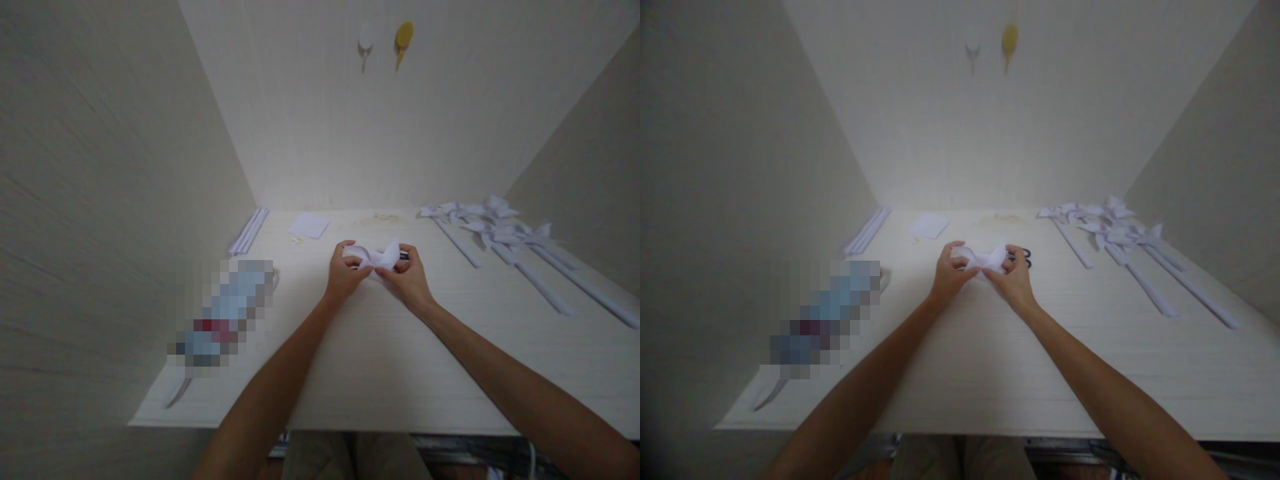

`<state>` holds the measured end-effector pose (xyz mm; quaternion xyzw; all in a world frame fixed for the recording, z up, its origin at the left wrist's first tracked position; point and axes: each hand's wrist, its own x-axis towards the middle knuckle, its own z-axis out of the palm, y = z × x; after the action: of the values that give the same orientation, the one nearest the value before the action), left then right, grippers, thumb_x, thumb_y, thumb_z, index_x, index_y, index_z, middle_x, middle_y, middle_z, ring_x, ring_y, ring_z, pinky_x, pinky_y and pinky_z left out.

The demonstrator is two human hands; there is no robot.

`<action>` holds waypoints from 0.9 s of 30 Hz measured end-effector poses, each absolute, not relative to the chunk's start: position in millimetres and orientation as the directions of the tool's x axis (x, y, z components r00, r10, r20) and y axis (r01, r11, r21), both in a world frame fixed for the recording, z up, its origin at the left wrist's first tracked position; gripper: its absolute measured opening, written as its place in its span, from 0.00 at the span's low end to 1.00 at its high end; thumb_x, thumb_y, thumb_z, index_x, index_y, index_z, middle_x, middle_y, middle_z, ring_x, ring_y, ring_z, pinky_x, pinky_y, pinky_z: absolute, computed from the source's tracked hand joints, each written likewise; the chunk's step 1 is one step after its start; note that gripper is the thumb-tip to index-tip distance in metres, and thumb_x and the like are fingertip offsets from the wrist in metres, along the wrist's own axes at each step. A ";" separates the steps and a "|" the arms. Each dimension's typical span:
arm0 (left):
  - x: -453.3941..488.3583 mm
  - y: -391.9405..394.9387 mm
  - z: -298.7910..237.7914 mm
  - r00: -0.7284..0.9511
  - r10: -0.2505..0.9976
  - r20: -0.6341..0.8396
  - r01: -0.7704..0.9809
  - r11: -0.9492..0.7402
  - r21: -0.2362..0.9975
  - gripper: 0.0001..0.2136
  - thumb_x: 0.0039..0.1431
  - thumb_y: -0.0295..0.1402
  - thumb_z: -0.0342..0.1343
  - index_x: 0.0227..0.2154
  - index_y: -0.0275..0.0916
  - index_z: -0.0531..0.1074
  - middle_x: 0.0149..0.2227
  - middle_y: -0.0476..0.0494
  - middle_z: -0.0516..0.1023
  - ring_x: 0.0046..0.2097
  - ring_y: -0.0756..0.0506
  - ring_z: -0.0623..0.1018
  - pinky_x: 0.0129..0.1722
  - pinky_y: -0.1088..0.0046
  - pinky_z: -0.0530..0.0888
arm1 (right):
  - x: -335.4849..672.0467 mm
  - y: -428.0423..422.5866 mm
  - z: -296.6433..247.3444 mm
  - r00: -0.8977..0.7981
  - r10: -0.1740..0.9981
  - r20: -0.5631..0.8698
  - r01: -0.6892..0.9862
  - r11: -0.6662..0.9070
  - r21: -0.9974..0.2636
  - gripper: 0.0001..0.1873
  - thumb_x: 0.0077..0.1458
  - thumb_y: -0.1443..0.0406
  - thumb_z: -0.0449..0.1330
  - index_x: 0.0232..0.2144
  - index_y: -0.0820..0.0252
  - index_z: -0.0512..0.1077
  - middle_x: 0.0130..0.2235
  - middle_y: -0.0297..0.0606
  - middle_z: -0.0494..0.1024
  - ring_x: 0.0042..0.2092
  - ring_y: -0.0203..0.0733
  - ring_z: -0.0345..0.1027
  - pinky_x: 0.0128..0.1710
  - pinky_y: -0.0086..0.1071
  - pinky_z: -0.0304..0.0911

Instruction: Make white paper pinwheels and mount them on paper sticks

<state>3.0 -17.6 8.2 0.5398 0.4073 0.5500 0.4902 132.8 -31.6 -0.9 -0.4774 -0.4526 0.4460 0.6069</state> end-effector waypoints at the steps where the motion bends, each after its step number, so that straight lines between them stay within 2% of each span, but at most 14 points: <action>1: 3.1 -17.5 8.4 0.064 0.979 0.194 -0.102 -0.187 0.977 0.26 0.35 0.25 0.60 0.41 0.38 0.58 0.16 0.62 0.66 0.18 0.56 0.66 0.21 0.82 0.62 | 132.9 -31.6 -1.4 0.189 0.974 0.126 -0.111 0.149 -0.983 0.35 0.28 0.65 0.67 0.39 0.55 0.54 0.26 0.31 0.75 0.23 0.36 0.67 0.24 0.28 0.60; 6: 2.0 -15.4 9.5 0.050 0.982 0.183 -0.148 -0.174 0.974 0.27 0.33 0.25 0.60 0.40 0.38 0.58 0.16 0.62 0.66 0.19 0.56 0.67 0.22 0.81 0.63 | 133.0 -30.4 -2.7 0.188 0.968 0.166 -0.112 0.189 -0.976 0.34 0.28 0.64 0.67 0.39 0.54 0.55 0.26 0.29 0.74 0.26 0.36 0.67 0.27 0.30 0.61; 10: -2.9 -9.5 8.8 0.051 0.996 0.068 -0.284 -0.051 0.958 0.28 0.30 0.26 0.62 0.39 0.38 0.59 0.20 0.56 0.71 0.22 0.53 0.71 0.26 0.77 0.67 | 135.4 -26.6 -3.8 0.266 0.936 0.232 -0.143 0.276 -0.950 0.26 0.32 0.61 0.66 0.36 0.55 0.61 0.26 0.27 0.72 0.29 0.34 0.67 0.33 0.30 0.61; 13: -7.9 -5.4 8.6 0.147 0.989 0.006 -0.419 0.057 0.906 0.28 0.28 0.26 0.63 0.37 0.38 0.60 0.25 0.52 0.74 0.25 0.51 0.73 0.28 0.74 0.68 | 139.1 -24.1 -4.7 0.311 0.927 0.210 -0.180 0.275 -0.944 0.17 0.41 0.55 0.60 0.33 0.55 0.63 0.27 0.30 0.72 0.31 0.34 0.67 0.35 0.30 0.60; 15: -11.1 -5.0 9.3 0.246 0.969 0.000 -0.492 0.125 0.862 0.28 0.26 0.26 0.64 0.36 0.37 0.61 0.26 0.51 0.74 0.26 0.50 0.73 0.29 0.74 0.68 | 141.0 -23.6 -5.2 0.319 0.931 0.179 -0.193 0.248 -0.949 0.15 0.43 0.53 0.58 0.31 0.56 0.64 0.28 0.31 0.72 0.31 0.34 0.67 0.32 0.29 0.60; 21: -19.4 -12.3 11.5 0.542 0.840 0.025 -0.510 0.304 0.805 0.29 0.24 0.25 0.65 0.37 0.38 0.65 0.28 0.49 0.73 0.27 0.51 0.72 0.28 0.76 0.67 | 138.7 -25.3 -8.1 0.326 0.935 0.137 -0.140 0.191 -0.972 0.14 0.39 0.57 0.62 0.26 0.56 0.65 0.24 0.29 0.69 0.26 0.33 0.63 0.25 0.27 0.58; 23: -22.9 -12.8 10.8 0.559 0.828 0.039 -0.524 0.316 0.791 0.28 0.24 0.25 0.64 0.36 0.38 0.66 0.28 0.50 0.73 0.27 0.52 0.71 0.27 0.77 0.66 | 136.6 -26.9 -9.3 0.317 0.937 0.147 -0.112 0.191 -0.975 0.14 0.36 0.58 0.63 0.25 0.57 0.65 0.23 0.29 0.68 0.24 0.33 0.62 0.24 0.27 0.57; 27: -30.6 -7.9 8.3 0.468 0.878 0.102 -0.640 0.257 0.724 0.25 0.26 0.26 0.63 0.35 0.38 0.66 0.28 0.51 0.71 0.27 0.53 0.70 0.27 0.79 0.64 | 132.8 -27.0 -10.2 0.315 0.936 0.159 -0.064 0.189 -0.980 0.15 0.31 0.61 0.66 0.24 0.58 0.66 0.21 0.29 0.68 0.22 0.33 0.61 0.21 0.28 0.56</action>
<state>-30.6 -7.9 8.3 0.3636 0.1632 0.4891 0.7758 132.8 -27.0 -10.2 -0.5017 -0.4341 0.3924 0.6370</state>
